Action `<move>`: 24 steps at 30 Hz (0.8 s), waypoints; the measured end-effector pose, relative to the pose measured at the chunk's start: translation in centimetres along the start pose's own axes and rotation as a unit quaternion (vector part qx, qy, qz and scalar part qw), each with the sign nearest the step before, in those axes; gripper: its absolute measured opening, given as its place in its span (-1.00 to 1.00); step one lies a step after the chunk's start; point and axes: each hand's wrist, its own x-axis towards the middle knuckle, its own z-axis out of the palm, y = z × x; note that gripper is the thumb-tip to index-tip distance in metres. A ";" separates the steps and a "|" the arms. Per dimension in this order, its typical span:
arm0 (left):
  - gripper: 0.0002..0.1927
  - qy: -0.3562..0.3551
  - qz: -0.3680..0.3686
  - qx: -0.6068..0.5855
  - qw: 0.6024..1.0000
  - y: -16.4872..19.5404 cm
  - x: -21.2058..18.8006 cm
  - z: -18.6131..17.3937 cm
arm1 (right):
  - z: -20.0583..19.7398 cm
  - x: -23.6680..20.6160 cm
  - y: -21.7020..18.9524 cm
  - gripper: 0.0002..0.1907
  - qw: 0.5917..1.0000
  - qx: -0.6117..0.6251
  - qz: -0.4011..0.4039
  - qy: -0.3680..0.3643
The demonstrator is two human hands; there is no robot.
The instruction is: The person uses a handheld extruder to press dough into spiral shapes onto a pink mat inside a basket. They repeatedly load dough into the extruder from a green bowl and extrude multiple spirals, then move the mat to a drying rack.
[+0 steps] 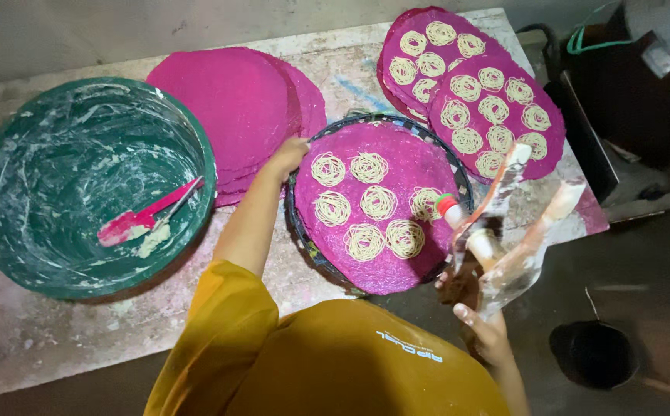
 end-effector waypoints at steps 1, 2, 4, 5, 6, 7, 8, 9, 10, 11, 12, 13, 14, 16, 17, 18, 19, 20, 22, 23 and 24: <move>-0.61 0.034 -0.003 -0.031 0.999 -0.8 -0.5 0.2 | 0.5 -0.2 -0.1 -0.30 1.000 0.014 -0.001 0.009; -0.62 0.068 -0.006 -0.061 0.996 -1.4 -1.0 0.7 | 0.9 -0.2 -0.2 -0.31 0.999 0.028 -0.003 0.019; -0.62 0.123 0.002 -0.152 0.981 -3.5 -2.7 1.6 | 1.7 -0.2 -0.2 -0.34 0.999 0.035 -0.010 0.032; -0.61 0.145 0.013 -0.213 0.966 -4.5 -4.3 2.3 | 1.9 -0.1 -0.1 -0.36 0.999 0.026 -0.017 0.034; -0.59 0.162 0.050 -0.199 0.965 -5.7 -6.8 3.1 | 2.2 0.0 -0.1 -0.38 0.999 0.017 -0.023 0.037; -0.55 0.221 -0.066 -0.104 0.967 -7.2 -10.1 4.3 | 2.4 0.1 -0.1 -0.38 0.998 0.024 -0.031 0.040; -0.55 0.233 0.004 -0.153 0.960 -8.3 -12.7 5.4 | 2.6 0.2 0.0 -0.37 0.998 0.032 -0.041 0.041; -0.42 0.222 0.056 -0.124 0.966 -9.8 -16.3 6.4 | 2.8 0.4 0.0 -0.36 0.997 0.040 -0.052 0.042; -0.49 0.271 0.041 -0.030 0.961 -10.8 -18.7 7.0 | 3.0 0.6 -0.1 -0.36 0.997 0.042 -0.052 0.047; -0.53 0.318 0.025 0.067 0.945 -11.7 -20.4 7.0 | 3.2 0.9 -0.1 -0.35 0.996 0.045 -0.053 0.052; -0.51 0.325 0.071 0.099 0.938 -12.1 -20.9 6.2 | 3.4 1.2 -0.2 -0.35 0.996 0.047 -0.050 0.059; -0.49 0.330 0.115 0.131 0.928 -12.4 -20.7 5.4 | 3.7 1.5 -0.3 -0.34 0.996 0.048 -0.049 0.053; -0.46 0.333 0.160 0.163 0.915 -12.4 -19.8 4.4 | 3.9 1.9 -0.4 -0.34 0.996 0.049 -0.049 0.049; -0.49 0.297 0.176 0.165 0.924 -11.9 -16.8 3.1 | 4.5 2.6 -0.5 -0.31 0.996 0.058 -0.045 0.043; -0.49 0.255 0.160 0.075 0.951 -11.4 -14.3 3.0 | 4.9 2.9 -0.6 -0.29 0.996 0.065 -0.041 0.042; -0.49 0.211 0.142 -0.017 0.967 -11.0 -12.3 3.0 | 5.3 3.1 -0.5 -0.28 0.996 0.073 -0.038 0.039; -0.49 0.163 0.122 -0.082 0.976 -10.7 -11.1 2.9 | 5.7 3.2 -0.5 -0.25 0.996 0.074 -0.040 0.038; -0.49 0.115 0.100 -0.147 0.977 -10.1 -10.2 3.0 | 6.0 3.3 -0.4 -0.22 0.996 0.076 -0.041 0.037; -0.47 0.074 0.037 -0.213 0.974 -10.2 -10.3 3.7 | 6.6 3.1 -0.3 -0.21 0.997 0.062 -0.042 0.032; -0.45 0.083 -0.005 -0.214 0.973 -10.6 -11.2 4.0 | 6.8 2.9 -0.3 -0.23 0.998 0.045 -0.043 0.027; -0.43 0.092 -0.045 -0.215 0.971 -10.6 -12.5 4.4 | 6.8 2.7 -0.4 -0.24 0.998 0.029 -0.043 0.023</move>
